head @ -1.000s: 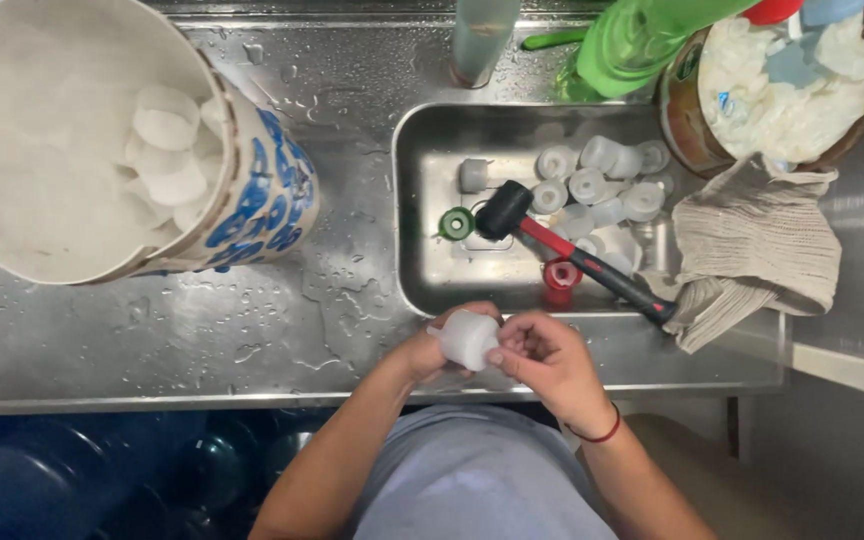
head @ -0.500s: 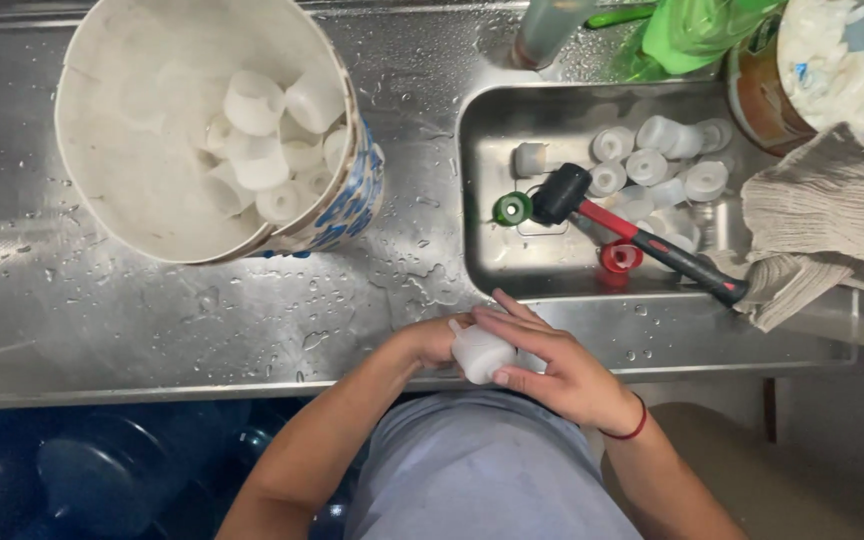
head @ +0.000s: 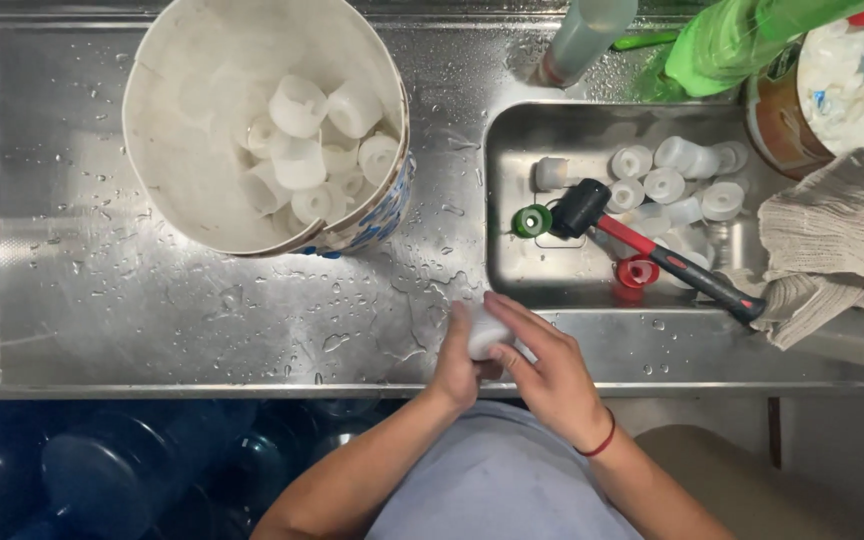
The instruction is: The person repeatedly picks white plastic bottle caps from a stainless steel sink, inspects them, and places them into a white bucket with blue patterns. The person also moves a cloth and a rubber mallet within the sink area while continuing to sort the caps.
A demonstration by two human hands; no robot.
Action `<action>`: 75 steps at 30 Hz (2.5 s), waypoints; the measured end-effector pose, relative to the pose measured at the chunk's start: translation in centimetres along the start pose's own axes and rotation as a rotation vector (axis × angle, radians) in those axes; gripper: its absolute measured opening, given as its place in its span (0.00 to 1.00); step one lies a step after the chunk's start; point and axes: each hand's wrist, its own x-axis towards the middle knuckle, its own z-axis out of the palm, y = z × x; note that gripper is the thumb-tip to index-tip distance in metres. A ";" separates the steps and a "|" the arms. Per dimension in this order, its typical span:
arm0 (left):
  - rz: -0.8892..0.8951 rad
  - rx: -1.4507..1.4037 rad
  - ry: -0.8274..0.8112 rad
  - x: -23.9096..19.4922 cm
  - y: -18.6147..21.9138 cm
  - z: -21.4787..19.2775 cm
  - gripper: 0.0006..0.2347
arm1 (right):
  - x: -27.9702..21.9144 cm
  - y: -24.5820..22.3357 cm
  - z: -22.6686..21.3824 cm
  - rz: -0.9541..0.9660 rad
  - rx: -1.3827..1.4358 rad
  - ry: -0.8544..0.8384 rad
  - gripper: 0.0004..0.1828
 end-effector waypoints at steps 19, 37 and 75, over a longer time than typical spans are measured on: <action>1.602 0.913 0.550 -12.8 19.9 6.2 0.46 | -4.6 8.8 -10.8 0.218 0.223 0.326 0.18; 0.577 1.839 0.332 20.6 1.0 10.4 0.21 | -12.8 17.9 -20.5 0.307 0.029 0.080 0.13; 0.273 0.027 -0.225 5.8 -6.7 9.1 0.15 | 1.7 28.7 -38.7 0.259 0.113 0.760 0.07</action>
